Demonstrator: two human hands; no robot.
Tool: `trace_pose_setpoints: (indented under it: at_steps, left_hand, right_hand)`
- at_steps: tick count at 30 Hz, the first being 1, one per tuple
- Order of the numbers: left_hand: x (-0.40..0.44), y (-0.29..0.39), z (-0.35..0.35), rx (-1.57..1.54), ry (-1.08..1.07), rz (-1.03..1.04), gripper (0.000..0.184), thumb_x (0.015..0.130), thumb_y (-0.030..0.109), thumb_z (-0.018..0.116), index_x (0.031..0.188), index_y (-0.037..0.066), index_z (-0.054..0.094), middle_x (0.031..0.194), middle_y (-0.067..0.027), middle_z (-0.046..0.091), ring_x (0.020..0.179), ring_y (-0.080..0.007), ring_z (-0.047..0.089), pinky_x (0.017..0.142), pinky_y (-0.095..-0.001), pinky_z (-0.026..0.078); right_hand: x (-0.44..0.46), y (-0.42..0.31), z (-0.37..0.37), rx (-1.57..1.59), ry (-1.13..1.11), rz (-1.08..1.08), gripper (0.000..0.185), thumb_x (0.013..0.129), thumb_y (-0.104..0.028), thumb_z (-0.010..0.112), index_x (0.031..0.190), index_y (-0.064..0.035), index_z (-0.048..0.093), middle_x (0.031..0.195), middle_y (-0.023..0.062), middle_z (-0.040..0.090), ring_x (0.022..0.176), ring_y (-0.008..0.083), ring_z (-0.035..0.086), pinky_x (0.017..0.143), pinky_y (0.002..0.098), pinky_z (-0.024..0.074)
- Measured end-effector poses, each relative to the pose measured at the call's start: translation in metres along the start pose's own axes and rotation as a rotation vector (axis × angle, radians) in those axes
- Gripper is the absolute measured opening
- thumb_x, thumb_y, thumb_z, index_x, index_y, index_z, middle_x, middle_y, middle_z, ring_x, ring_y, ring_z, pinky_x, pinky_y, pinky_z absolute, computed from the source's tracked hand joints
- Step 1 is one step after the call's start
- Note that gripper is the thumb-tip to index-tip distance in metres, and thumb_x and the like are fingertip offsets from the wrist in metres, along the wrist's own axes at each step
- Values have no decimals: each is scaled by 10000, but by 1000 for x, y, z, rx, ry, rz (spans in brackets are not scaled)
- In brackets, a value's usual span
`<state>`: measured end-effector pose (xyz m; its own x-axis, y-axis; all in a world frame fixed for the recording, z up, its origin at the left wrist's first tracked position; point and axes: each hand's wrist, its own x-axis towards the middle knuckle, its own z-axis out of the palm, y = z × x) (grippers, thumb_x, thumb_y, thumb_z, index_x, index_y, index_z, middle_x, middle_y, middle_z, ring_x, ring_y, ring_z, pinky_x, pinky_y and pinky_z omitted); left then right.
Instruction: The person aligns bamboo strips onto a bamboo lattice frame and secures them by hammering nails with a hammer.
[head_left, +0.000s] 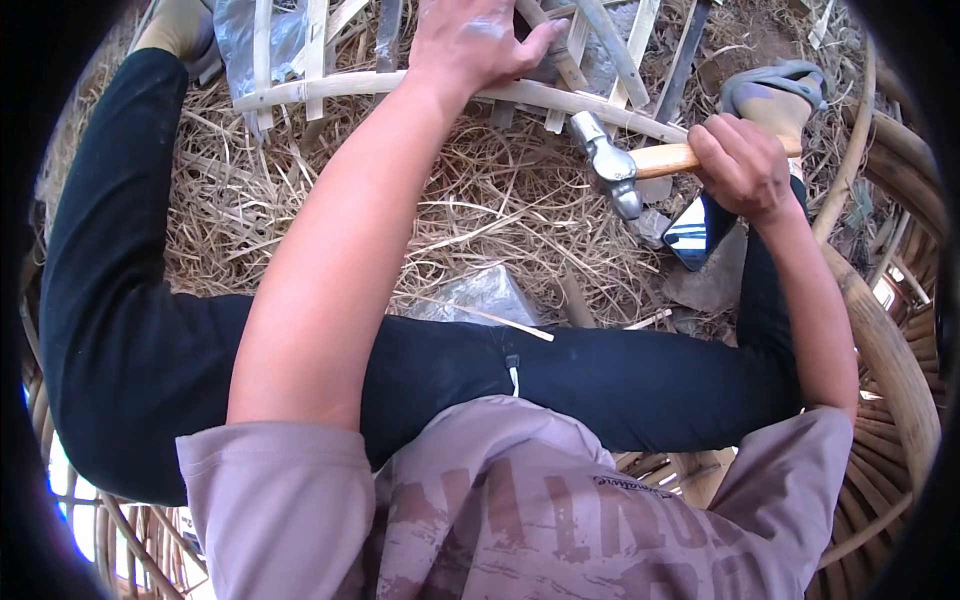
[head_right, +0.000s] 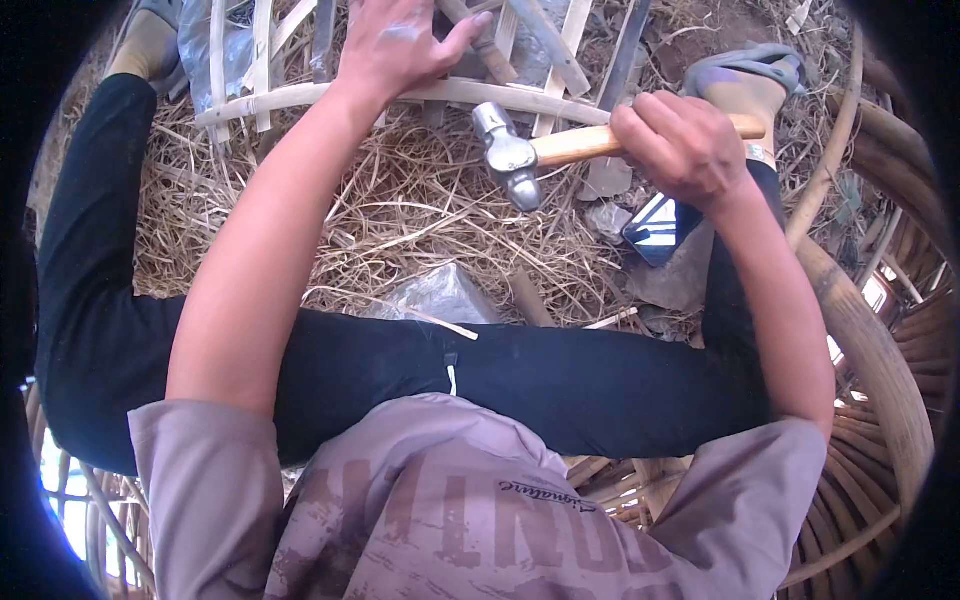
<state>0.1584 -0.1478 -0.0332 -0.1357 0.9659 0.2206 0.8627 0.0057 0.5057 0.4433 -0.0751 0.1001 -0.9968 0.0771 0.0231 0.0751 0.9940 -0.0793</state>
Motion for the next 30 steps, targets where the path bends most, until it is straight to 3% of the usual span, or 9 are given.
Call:
trace_pose_setpoints:
  at_steps: [4, 7, 11, 14, 18, 20, 25, 29, 30]
  left_hand:
    - [1, 2, -3, 58, -10, 20, 914, 859, 504, 660, 1578, 28, 358, 1701, -232, 137, 1574, -480, 35, 1277, -590, 70]
    - [2, 2, -2, 78, -20, 28, 918, 851, 498, 667, 1575, 24, 361, 1699, -240, 135, 1571, -490, 31, 1278, -590, 62]
    - [1, 2, -1, 72, -34, 30, 923, 837, 482, 685, 1568, 16, 368, 1697, -246, 135, 1569, -496, 32, 1279, -588, 60]
    - [2, 4, -1, 64, -19, 35, 929, 827, 472, 698, 1567, 15, 370, 1696, -246, 140, 1568, -497, 40, 1278, -585, 68]
    - [-3, 4, -4, 71, -38, 34, 927, 828, 466, 700, 1573, 28, 365, 1695, -248, 144, 1566, -500, 48, 1277, -585, 75]
    - [1, 4, -3, 75, -26, 37, 923, 832, 462, 697, 1579, 39, 359, 1696, -246, 138, 1568, -497, 42, 1278, -585, 70]
    - [-2, 6, -3, 113, -47, 34, 919, 851, 482, 673, 1585, 37, 345, 1705, -239, 102, 1580, -463, -9, 1282, -586, 37]
    - [-1, 6, -2, 135, -46, 42, 913, 859, 490, 660, 1587, 39, 343, 1706, -238, 89, 1580, -465, -15, 1284, -579, 18]
    - [1, 3, -2, 151, -37, 47, 911, 861, 491, 657, 1587, 40, 342, 1707, -238, 85, 1579, -467, -16, 1284, -577, 14]
  right_hand:
    - [0, 6, 3, 58, -6, 19, 216, 848, -207, 713, 967, -86, 580, 706, 29, 496, 587, 189, 603, 503, 355, 479]
    - [-2, 4, 18, 37, -140, 269, 202, 874, -228, 712, 918, -107, 557, 689, 28, 484, 561, 191, 595, 482, 368, 474]
    - [6, 1, 4, 113, 8, 70, 247, 928, -275, 706, 891, -124, 514, 684, 32, 488, 563, 217, 609, 472, 376, 469]
    - [1, -2, 18, 47, -110, 278, 217, 903, -221, 714, 906, -114, 526, 678, 36, 484, 562, 217, 610, 473, 369, 466]
    - [-4, 0, 0, 139, 6, 105, 150, 926, -163, 674, 933, -110, 534, 680, 44, 516, 569, 227, 626, 480, 378, 466]
    - [-6, -3, 12, -27, -160, 279, 155, 903, -141, 689, 928, -105, 540, 682, 44, 511, 569, 211, 624, 482, 366, 471]
    - [1, -5, -1, 138, 32, 78, 172, 931, -207, 688, 930, -110, 546, 690, 33, 517, 570, 206, 626, 484, 364, 481]
    - [2, -2, 10, 68, -37, 117, 185, 879, -196, 705, 916, -106, 548, 682, 40, 491, 556, 193, 602, 460, 357, 468]
    - [10, -7, 4, 108, 102, 49, 182, 880, -206, 693, 910, -106, 543, 676, 40, 477, 548, 182, 595, 454, 351, 467]
